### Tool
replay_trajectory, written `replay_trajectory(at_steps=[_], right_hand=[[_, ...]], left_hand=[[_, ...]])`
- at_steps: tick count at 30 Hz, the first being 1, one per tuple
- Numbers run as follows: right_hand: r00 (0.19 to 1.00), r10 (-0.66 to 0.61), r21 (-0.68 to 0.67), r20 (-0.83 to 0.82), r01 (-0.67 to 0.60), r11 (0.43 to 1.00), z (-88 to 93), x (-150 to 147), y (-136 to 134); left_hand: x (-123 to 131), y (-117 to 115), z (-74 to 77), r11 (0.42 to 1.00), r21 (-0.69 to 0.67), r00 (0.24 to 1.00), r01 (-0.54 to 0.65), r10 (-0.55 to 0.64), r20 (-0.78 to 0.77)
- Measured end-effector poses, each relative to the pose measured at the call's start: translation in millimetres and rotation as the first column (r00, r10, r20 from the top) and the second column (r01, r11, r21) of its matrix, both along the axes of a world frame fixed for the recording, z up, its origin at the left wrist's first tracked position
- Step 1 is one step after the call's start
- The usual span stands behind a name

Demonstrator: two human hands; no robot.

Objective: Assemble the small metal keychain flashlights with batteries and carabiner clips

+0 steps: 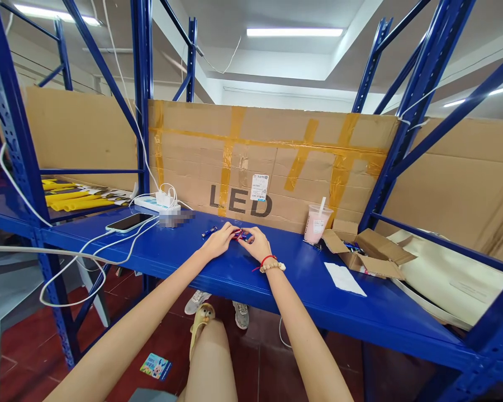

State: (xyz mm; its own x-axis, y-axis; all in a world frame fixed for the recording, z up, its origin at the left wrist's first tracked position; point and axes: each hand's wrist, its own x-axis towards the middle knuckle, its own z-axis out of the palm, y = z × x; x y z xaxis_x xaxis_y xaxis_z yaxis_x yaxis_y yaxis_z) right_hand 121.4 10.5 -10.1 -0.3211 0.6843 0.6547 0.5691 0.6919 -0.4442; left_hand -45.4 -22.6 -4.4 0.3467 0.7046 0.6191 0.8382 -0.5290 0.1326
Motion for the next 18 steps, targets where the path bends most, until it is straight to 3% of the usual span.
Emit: replay_trajectory(at_steps=[8, 14, 18], right_hand=[[0.991, 0.129, -0.111, -0.027, -0.131, 0.985, -5.0, -7.2, 5.6], [0.99, 0.139, -0.138, 0.016, -0.135, 0.981, -3.1, -7.0, 5.6], [0.995, 0.084, -0.119, 0.045, -0.079, 0.99, 2.2, -8.1, -0.8]], left_hand=[[1.4, 1.9, -5.4, 0.994, -0.081, 0.997, 0.072, -0.071, 0.01], [1.3, 5.8, -7.6, 0.993, -0.07, 0.994, 0.096, -0.092, 0.053], [1.0, 7.0, -7.5, 0.999, -0.033, 0.999, 0.035, -0.034, 0.023]])
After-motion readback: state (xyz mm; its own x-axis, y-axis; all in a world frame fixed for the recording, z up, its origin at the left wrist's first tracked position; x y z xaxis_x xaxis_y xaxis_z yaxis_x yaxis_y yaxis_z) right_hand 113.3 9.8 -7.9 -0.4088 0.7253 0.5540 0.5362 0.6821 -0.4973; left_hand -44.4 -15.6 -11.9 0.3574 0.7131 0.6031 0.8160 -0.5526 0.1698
